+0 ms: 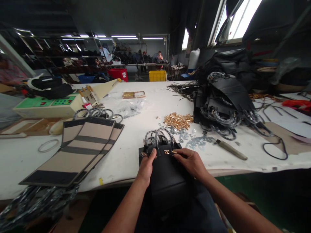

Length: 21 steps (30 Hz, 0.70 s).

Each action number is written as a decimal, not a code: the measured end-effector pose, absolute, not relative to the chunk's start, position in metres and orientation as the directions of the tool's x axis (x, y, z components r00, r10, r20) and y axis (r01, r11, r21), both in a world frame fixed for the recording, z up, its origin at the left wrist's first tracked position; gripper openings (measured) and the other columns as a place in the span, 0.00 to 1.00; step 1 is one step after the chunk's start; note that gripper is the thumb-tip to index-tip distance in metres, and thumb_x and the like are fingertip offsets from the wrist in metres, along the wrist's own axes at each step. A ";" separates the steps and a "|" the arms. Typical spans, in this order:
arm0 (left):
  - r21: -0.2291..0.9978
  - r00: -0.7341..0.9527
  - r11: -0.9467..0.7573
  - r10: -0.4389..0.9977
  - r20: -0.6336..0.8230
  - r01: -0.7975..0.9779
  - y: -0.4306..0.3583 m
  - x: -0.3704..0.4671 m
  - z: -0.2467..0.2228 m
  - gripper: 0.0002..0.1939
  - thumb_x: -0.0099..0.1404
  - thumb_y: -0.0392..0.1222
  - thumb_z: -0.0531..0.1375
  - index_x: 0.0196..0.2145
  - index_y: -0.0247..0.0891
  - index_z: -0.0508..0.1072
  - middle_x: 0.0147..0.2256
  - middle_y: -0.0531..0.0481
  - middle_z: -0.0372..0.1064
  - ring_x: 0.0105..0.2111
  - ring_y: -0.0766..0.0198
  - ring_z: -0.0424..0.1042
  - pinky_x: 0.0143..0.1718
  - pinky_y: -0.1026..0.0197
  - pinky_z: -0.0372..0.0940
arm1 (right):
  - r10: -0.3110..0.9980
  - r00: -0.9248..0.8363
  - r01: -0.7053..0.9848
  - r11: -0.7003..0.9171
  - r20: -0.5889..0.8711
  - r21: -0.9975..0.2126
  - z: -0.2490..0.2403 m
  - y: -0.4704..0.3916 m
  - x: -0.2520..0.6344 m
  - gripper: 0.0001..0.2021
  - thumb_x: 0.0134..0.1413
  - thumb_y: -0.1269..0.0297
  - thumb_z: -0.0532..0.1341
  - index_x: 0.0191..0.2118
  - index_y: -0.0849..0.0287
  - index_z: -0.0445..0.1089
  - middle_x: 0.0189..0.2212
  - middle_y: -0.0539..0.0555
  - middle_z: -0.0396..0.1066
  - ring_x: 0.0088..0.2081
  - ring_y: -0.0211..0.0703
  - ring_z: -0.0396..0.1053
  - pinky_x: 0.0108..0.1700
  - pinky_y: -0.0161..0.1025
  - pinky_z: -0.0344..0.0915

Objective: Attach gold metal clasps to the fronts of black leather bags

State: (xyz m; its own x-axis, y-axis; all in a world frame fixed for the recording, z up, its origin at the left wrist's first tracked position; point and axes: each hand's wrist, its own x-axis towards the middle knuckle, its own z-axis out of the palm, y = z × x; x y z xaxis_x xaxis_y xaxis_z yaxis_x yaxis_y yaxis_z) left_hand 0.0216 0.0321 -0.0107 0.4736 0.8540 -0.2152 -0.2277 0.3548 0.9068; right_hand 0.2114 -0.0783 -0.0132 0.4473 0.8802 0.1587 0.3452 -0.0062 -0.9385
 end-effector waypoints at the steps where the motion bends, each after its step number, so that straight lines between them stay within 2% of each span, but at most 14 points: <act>1: 0.906 0.481 0.358 0.850 -0.216 -0.226 0.032 0.021 -0.010 0.32 0.62 0.60 0.69 0.57 0.38 0.78 0.52 0.41 0.81 0.59 0.46 0.75 0.67 0.46 0.64 | 0.886 0.442 0.322 -0.010 0.141 -0.947 -0.013 -0.079 0.211 0.14 0.60 0.49 0.66 0.45 0.50 0.82 0.39 0.52 0.81 0.36 0.48 0.76 0.41 0.43 0.73; 5: 0.888 0.501 0.399 0.830 -0.244 -0.227 0.031 0.021 -0.009 0.32 0.64 0.60 0.68 0.58 0.36 0.76 0.54 0.39 0.79 0.58 0.45 0.75 0.65 0.46 0.66 | 0.906 0.423 0.216 -0.090 0.010 -0.972 -0.006 -0.087 0.207 0.17 0.59 0.50 0.66 0.49 0.51 0.81 0.36 0.51 0.81 0.32 0.46 0.76 0.37 0.42 0.71; 7: 0.884 0.507 0.409 0.824 -0.251 -0.227 0.029 0.021 -0.008 0.32 0.64 0.59 0.67 0.59 0.37 0.76 0.56 0.39 0.78 0.58 0.45 0.75 0.64 0.46 0.67 | 0.910 0.411 0.181 -0.135 -0.050 -0.974 0.000 -0.093 0.205 0.17 0.57 0.51 0.67 0.49 0.52 0.81 0.34 0.51 0.81 0.36 0.48 0.77 0.40 0.42 0.71; 10: 0.889 0.521 0.395 0.822 -0.230 -0.232 0.028 0.021 -0.006 0.32 0.64 0.58 0.68 0.59 0.36 0.76 0.54 0.38 0.79 0.56 0.43 0.77 0.62 0.45 0.69 | 0.919 0.382 0.087 -0.145 -0.101 -0.986 0.006 -0.099 0.203 0.20 0.54 0.49 0.70 0.48 0.53 0.81 0.37 0.53 0.81 0.40 0.51 0.77 0.43 0.43 0.71; 12: 0.898 0.527 0.375 0.824 -0.209 -0.231 0.026 0.021 -0.003 0.32 0.63 0.57 0.69 0.58 0.35 0.76 0.53 0.38 0.80 0.55 0.43 0.77 0.61 0.45 0.69 | 0.907 0.415 0.024 -0.088 -0.070 -0.996 0.007 -0.098 0.205 0.21 0.52 0.46 0.72 0.47 0.54 0.80 0.37 0.54 0.81 0.40 0.51 0.76 0.43 0.43 0.71; 15: 0.913 0.520 0.348 0.832 -0.196 -0.214 0.023 0.022 0.003 0.31 0.62 0.56 0.70 0.57 0.36 0.77 0.53 0.39 0.80 0.55 0.43 0.77 0.62 0.46 0.69 | 0.833 0.553 -0.010 0.041 0.028 -0.999 0.007 -0.090 0.213 0.19 0.50 0.46 0.73 0.41 0.55 0.78 0.35 0.53 0.79 0.38 0.48 0.74 0.41 0.42 0.69; 18: 0.941 0.448 0.280 0.877 -0.171 -0.188 0.020 0.023 0.008 0.30 0.61 0.57 0.70 0.54 0.36 0.79 0.53 0.40 0.80 0.59 0.43 0.74 0.64 0.46 0.65 | 0.731 0.673 0.015 0.139 0.113 -0.990 0.010 -0.075 0.223 0.19 0.50 0.47 0.72 0.38 0.55 0.74 0.34 0.53 0.77 0.37 0.47 0.72 0.39 0.41 0.67; 21: 0.974 0.425 0.189 0.897 -0.121 -0.122 0.018 0.025 0.008 0.30 0.59 0.59 0.71 0.52 0.36 0.80 0.52 0.40 0.80 0.62 0.43 0.71 0.67 0.46 0.61 | 0.663 0.734 0.089 0.124 0.149 -0.988 0.015 -0.053 0.229 0.17 0.53 0.47 0.69 0.39 0.56 0.73 0.33 0.53 0.77 0.35 0.48 0.72 0.38 0.42 0.66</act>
State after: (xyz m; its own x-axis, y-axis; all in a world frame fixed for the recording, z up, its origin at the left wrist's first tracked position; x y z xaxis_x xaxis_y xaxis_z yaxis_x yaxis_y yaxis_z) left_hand 0.0255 0.0180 0.0081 0.4249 0.8971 -0.1207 -0.1220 0.1889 0.9744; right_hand 0.2289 -0.0525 0.0153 0.7338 0.6629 0.1489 0.0888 0.1236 -0.9883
